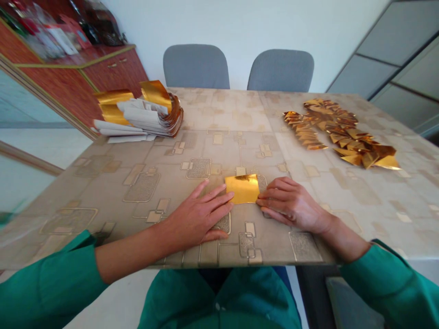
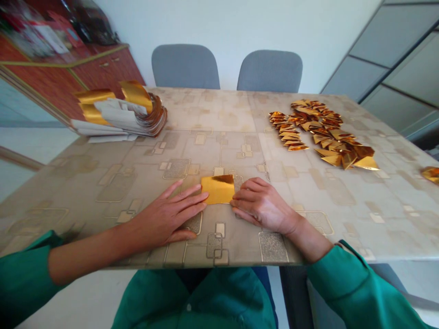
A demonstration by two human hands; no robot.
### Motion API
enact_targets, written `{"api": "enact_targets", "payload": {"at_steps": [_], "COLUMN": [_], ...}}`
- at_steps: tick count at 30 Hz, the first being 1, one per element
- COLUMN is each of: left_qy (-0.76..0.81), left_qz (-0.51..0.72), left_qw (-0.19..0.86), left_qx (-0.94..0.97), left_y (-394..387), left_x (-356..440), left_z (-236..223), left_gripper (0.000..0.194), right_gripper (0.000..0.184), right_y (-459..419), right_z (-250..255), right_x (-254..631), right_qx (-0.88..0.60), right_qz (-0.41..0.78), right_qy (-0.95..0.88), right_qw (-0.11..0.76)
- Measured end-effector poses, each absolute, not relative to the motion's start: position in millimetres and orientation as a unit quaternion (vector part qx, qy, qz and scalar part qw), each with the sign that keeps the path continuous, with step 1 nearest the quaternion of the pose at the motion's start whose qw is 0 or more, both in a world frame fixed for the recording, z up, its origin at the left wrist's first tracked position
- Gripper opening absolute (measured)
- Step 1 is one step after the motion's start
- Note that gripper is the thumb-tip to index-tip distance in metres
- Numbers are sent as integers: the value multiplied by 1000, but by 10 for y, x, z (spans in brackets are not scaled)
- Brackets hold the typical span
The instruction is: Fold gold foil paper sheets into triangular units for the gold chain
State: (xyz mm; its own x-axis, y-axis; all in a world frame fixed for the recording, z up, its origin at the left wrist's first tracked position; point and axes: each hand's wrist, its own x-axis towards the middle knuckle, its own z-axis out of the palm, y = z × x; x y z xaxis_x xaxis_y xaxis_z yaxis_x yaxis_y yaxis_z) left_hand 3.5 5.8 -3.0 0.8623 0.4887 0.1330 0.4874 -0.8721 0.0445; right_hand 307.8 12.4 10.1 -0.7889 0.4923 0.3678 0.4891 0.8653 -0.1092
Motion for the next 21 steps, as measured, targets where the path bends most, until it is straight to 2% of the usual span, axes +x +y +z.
{"api": "enact_targets", "payload": {"at_steps": [7, 10, 12, 15, 17, 21], "left_qy": [268, 267, 274, 283, 285, 309], "left_qz": [94, 99, 105, 122, 130, 138], "left_qw": [44, 40, 33, 22, 17, 9], "left_qx": [958, 958, 955, 951, 949, 941], "left_y": [154, 221, 251, 271, 275, 295], "left_x": [196, 296, 348, 392, 405, 416], "left_z": [20, 58, 84, 99, 88, 26], "left_gripper": [27, 26, 26, 25, 25, 22], "right_gripper": [13, 20, 27, 19, 14, 21], "right_y": [149, 207, 258, 321, 342, 362], "right_z": [127, 180, 204, 194, 162, 93], "right_x": [3198, 3033, 2888, 2725, 2682, 2695], "right_qx": [-276, -294, -292, -295, -296, -276], "right_qz": [-9, 19, 47, 46, 23, -21], "right_qy": [-937, -932, -940, -946, -946, -948], "right_qw": [214, 209, 172, 126, 126, 158]}}
